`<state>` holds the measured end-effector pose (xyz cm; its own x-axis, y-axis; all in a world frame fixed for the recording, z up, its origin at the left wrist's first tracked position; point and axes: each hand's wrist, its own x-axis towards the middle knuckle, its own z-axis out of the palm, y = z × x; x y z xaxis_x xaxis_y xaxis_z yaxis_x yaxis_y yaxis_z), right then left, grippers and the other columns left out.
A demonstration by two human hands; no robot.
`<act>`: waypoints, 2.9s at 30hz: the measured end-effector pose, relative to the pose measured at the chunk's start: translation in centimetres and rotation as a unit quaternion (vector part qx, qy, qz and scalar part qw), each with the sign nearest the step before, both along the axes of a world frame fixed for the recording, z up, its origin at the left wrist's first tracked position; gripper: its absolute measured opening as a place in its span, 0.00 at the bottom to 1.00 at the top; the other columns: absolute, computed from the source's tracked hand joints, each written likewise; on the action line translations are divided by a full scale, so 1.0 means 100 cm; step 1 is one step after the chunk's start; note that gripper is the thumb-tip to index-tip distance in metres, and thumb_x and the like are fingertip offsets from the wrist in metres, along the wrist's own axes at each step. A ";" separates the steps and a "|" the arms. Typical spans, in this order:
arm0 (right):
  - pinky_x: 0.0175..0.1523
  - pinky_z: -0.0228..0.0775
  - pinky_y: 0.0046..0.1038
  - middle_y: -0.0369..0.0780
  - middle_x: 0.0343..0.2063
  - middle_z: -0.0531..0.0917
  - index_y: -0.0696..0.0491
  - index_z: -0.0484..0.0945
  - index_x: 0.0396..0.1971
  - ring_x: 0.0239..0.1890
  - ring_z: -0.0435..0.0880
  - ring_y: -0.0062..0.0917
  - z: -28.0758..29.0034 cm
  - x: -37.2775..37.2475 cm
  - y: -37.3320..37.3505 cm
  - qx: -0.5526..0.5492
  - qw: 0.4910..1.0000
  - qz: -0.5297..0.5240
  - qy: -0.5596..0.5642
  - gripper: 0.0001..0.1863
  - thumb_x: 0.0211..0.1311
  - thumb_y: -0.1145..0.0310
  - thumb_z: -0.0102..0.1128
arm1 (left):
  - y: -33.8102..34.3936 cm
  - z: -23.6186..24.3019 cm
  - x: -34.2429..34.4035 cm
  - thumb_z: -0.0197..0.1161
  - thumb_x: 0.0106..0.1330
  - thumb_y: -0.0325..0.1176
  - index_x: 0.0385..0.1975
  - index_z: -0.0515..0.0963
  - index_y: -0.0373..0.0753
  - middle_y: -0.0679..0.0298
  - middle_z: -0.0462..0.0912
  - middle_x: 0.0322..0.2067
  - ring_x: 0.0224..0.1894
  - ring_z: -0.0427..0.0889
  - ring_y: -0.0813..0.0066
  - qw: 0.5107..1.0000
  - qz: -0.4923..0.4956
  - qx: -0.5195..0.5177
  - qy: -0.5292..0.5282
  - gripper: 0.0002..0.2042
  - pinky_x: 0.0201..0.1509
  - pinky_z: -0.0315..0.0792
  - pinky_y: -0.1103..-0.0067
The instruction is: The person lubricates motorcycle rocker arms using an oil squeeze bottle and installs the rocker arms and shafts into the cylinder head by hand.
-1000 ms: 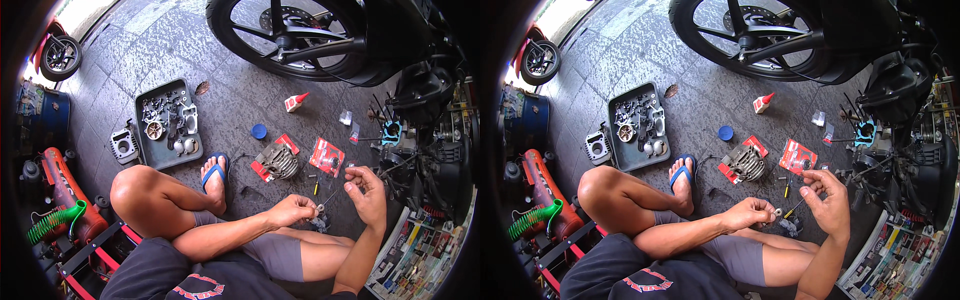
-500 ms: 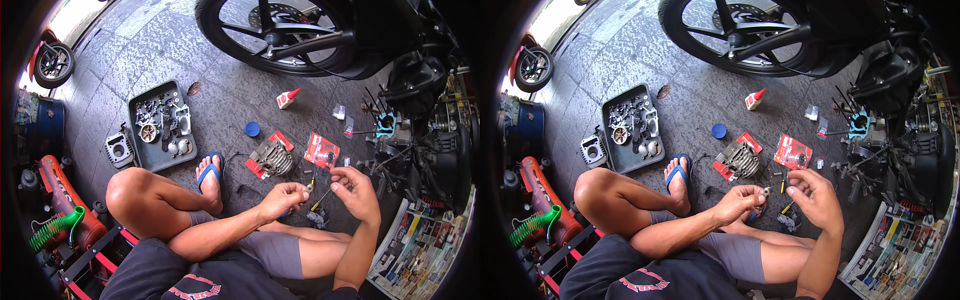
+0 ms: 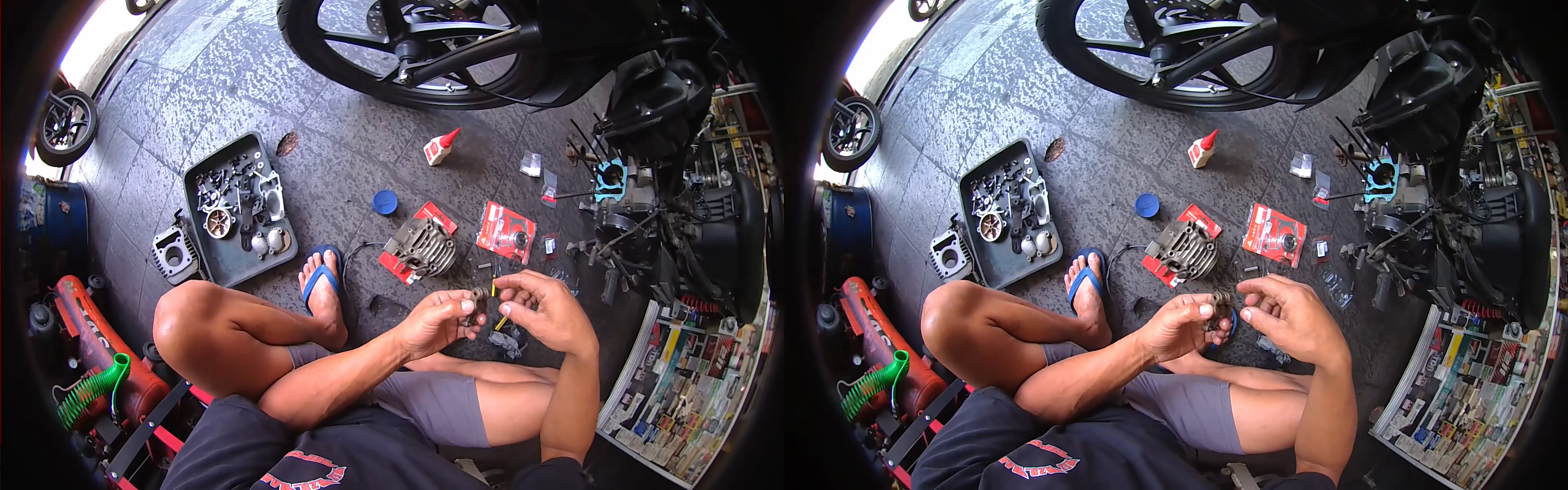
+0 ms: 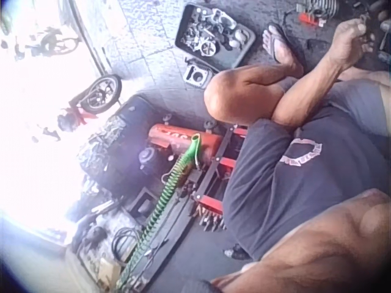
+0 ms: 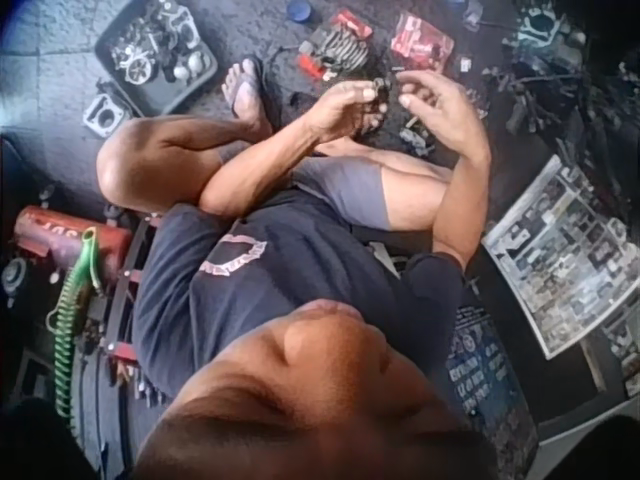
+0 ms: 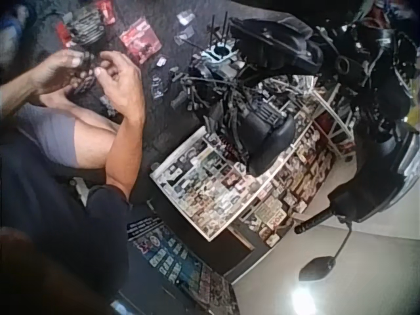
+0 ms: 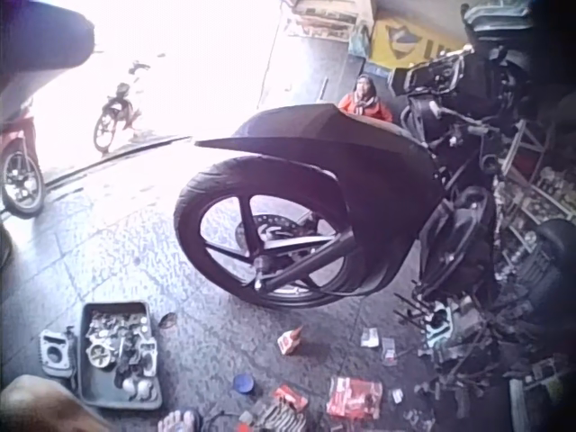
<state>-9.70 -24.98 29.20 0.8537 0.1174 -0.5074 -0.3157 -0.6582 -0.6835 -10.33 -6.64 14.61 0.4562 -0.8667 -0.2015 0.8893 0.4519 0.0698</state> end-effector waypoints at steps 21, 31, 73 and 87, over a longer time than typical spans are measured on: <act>0.32 0.68 0.18 0.34 0.28 0.80 0.62 0.79 0.45 0.28 0.75 0.13 -0.013 -0.016 -0.006 0.134 0.988 -0.031 0.069 0.15 0.58 0.74 0.63 | -0.001 0.005 -0.009 0.60 0.68 0.38 0.49 0.75 0.34 0.63 0.80 0.40 0.41 0.79 0.77 0.996 -0.045 -0.075 -0.017 0.16 0.45 0.75 0.79; 0.36 0.70 0.19 0.35 0.32 0.78 0.63 0.78 0.46 0.32 0.76 0.15 -0.020 -0.024 -0.010 0.207 0.972 -0.069 0.084 0.16 0.59 0.73 0.65 | -0.001 0.004 -0.011 0.61 0.68 0.40 0.54 0.72 0.31 0.60 0.80 0.44 0.43 0.79 0.76 0.991 -0.050 -0.121 -0.007 0.21 0.47 0.75 0.77; 0.33 0.71 0.17 0.34 0.29 0.82 0.60 0.78 0.38 0.27 0.77 0.12 -0.089 -0.049 0.010 0.195 0.933 -0.288 0.088 0.13 0.59 0.69 0.68 | -0.010 -0.035 -0.014 0.64 0.65 0.31 0.39 0.78 0.37 0.66 0.82 0.37 0.38 0.82 0.78 0.990 -0.003 0.143 -0.003 0.07 0.41 0.79 0.80; 0.40 0.72 0.24 0.31 0.31 0.84 0.46 0.78 0.35 0.34 0.82 0.20 -0.271 -0.047 0.002 0.327 0.715 -0.616 0.055 0.09 0.63 0.58 0.63 | 0.014 -0.177 -0.007 0.64 0.63 0.34 0.35 0.79 0.31 0.64 0.81 0.27 0.29 0.75 0.80 0.700 0.155 0.682 -0.145 0.10 0.35 0.71 0.79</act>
